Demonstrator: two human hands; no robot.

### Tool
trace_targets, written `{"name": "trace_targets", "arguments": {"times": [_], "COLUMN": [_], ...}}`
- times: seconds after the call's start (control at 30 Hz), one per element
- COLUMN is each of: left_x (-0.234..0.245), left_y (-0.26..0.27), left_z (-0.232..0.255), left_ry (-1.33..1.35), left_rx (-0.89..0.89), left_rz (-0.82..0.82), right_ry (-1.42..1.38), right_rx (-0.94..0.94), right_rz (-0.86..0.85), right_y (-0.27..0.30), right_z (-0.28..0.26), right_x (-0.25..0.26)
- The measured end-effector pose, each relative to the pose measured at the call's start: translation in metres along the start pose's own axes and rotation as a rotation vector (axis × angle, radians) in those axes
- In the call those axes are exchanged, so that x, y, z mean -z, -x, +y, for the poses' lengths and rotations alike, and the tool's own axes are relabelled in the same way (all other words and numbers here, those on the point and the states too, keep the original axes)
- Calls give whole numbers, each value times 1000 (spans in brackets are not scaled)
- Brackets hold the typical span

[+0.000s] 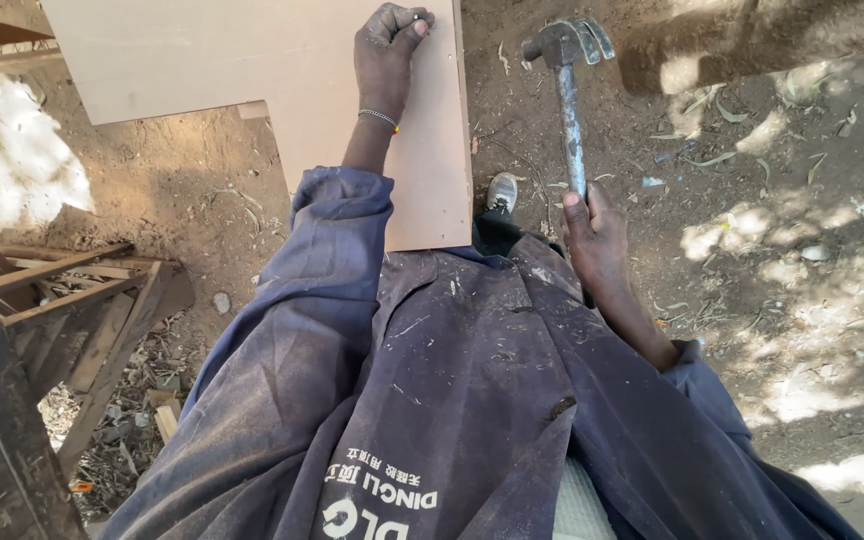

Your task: The person is using a hammer to drive nails into a wooden board to secure it to a frame in a workshop setting.

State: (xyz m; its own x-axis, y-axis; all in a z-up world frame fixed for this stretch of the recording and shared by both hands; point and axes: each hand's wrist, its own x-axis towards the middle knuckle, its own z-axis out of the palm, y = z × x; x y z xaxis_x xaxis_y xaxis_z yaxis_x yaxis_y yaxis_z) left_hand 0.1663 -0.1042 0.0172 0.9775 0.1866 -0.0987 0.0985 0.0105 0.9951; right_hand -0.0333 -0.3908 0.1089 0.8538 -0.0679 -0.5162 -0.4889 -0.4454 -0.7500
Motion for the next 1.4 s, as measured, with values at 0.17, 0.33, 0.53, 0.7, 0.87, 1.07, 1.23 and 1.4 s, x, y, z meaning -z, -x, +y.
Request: {"name": "trace_targets", "arguments": {"times": [0.17, 0.33, 0.53, 0.7, 0.87, 1.07, 1.23, 1.4], "left_x": [1, 2, 1, 3, 2, 2, 1, -3], "left_y": [-3, -6, -3, -6, -5, -5, -5, -1], "left_z": [-8, -17, -7, -18, -12, -15, -17, -6], "left_ry": [3, -20, -132, -124, -133, -100, -84, -181], "left_rx": [-11, -52, -65, -70, -71, -50, -41, -69], "left_rz": [9, -6, 14, 18, 24, 25, 32, 29], "right_ry": [-62, -55, 52, 38, 30, 18, 25, 50], "right_rx": [17, 32, 61, 74, 45, 67, 130, 119], "right_rz": [-13, -40, -27, -32, -54, -66, -61, -98], "right_y": [5, 6, 3, -1, -1, -4, -8, -23], "right_z": [-16, -14, -7, -5, -12, -14, -19, -36], "right_x": [-2, -4, -7, -9, -8, -9, -12, -12]}}
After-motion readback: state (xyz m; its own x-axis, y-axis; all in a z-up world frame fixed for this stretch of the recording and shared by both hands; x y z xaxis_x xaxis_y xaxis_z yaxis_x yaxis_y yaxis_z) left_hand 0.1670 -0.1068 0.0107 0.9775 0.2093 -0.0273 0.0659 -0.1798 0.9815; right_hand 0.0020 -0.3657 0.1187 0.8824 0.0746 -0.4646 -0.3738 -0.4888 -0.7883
